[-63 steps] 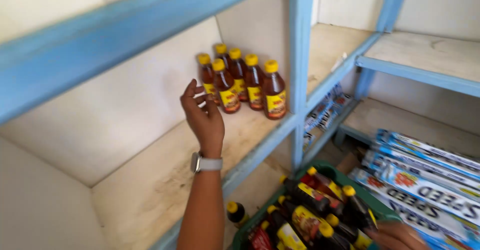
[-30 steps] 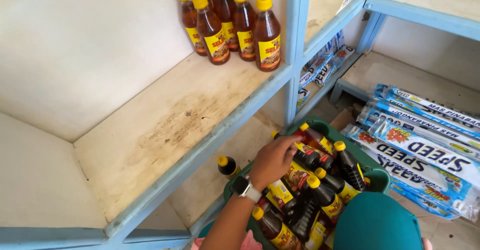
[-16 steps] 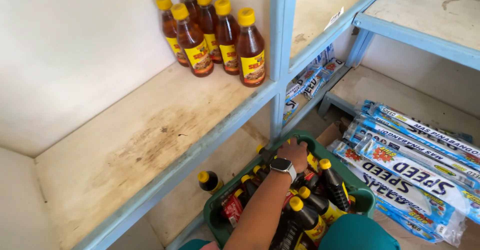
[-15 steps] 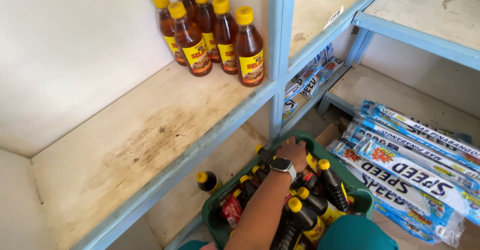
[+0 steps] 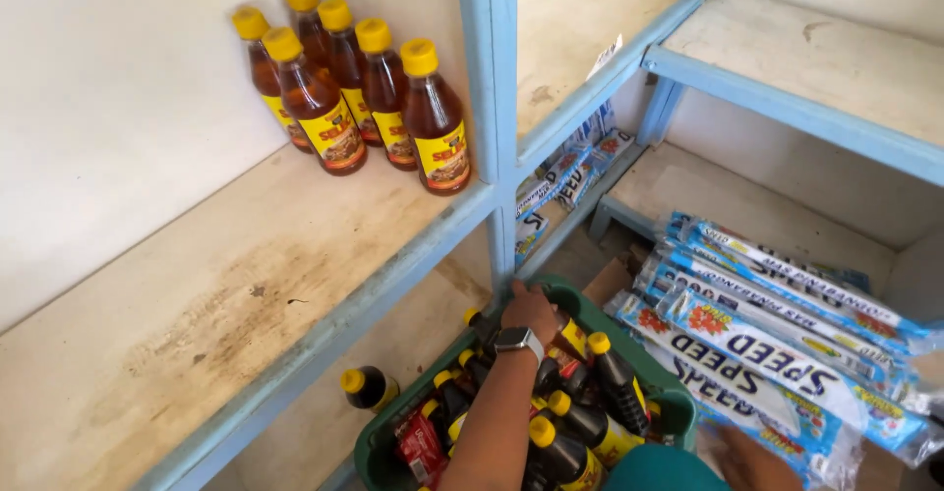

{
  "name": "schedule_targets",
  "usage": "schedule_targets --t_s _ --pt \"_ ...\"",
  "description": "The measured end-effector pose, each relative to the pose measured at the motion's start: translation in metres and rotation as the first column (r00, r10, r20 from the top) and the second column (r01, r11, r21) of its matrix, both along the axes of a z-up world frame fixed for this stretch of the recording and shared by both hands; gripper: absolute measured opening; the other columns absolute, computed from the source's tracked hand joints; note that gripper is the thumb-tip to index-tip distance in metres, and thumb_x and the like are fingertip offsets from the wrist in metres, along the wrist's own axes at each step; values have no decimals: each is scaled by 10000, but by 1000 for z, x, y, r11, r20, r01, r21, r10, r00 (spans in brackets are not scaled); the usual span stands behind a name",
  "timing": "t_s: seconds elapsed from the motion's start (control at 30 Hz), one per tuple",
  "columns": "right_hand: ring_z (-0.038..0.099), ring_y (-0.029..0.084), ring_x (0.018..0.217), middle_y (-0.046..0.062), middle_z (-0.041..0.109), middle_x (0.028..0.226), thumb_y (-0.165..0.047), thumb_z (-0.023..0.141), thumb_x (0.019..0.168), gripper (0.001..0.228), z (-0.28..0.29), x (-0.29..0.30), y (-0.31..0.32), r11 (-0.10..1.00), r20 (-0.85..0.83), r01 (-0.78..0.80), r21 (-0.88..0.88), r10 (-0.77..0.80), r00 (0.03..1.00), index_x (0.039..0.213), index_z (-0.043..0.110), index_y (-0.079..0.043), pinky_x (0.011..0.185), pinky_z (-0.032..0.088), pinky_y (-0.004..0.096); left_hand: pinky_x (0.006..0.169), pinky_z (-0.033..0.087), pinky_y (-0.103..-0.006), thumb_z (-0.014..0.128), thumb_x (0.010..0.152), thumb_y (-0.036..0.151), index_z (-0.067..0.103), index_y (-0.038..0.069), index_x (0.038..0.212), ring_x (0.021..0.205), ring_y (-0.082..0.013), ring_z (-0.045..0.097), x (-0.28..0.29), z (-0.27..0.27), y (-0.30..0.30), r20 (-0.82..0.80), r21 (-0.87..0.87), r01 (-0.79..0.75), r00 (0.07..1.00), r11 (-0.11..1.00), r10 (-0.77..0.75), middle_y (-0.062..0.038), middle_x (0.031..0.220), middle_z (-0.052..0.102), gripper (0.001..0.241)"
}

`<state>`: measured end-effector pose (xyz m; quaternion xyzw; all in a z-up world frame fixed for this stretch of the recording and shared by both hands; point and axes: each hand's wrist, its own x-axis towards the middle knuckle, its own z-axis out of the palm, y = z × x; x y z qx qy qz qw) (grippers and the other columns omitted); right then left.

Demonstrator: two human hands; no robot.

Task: Stocking small condiment bottles onto a lower grocery store shelf from a storage crate.

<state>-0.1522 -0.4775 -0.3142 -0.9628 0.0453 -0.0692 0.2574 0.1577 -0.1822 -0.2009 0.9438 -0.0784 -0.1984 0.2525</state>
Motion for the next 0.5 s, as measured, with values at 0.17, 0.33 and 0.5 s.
schedule_targets --t_s 0.17,0.33,0.5 --pt "659 392 996 165 626 1193 -418 667 891 601 143 179 130 983 -154 -125 -133 104 983 1434 507 -216 809 552 492 844 596 -532 587 1033 310 434 77 1482 1138 -454 602 -8 -5 4 62 81 -39 997 996 34 -259 1602 267 529" --pt "682 350 1030 135 694 1041 -509 621 909 580 107 190 125 993 -285 -119 -10 111 952 1408 471 -254 860 555 464 850 561 -549 555 1051 473 325 104 1532 1109 -461 588 3 9 3 -5 136 -56 998 989 58 -274 1329 548 649" --pt "688 325 1059 146 694 1093 -533 589 921 555 128 189 126 998 -380 -50 37 60 923 1412 507 -289 902 546 441 709 604 -537 541 1064 409 295 52 1571 871 -402 715 11 -2 5 -11 32 -72 997 997 73 -208 1020 724 667"
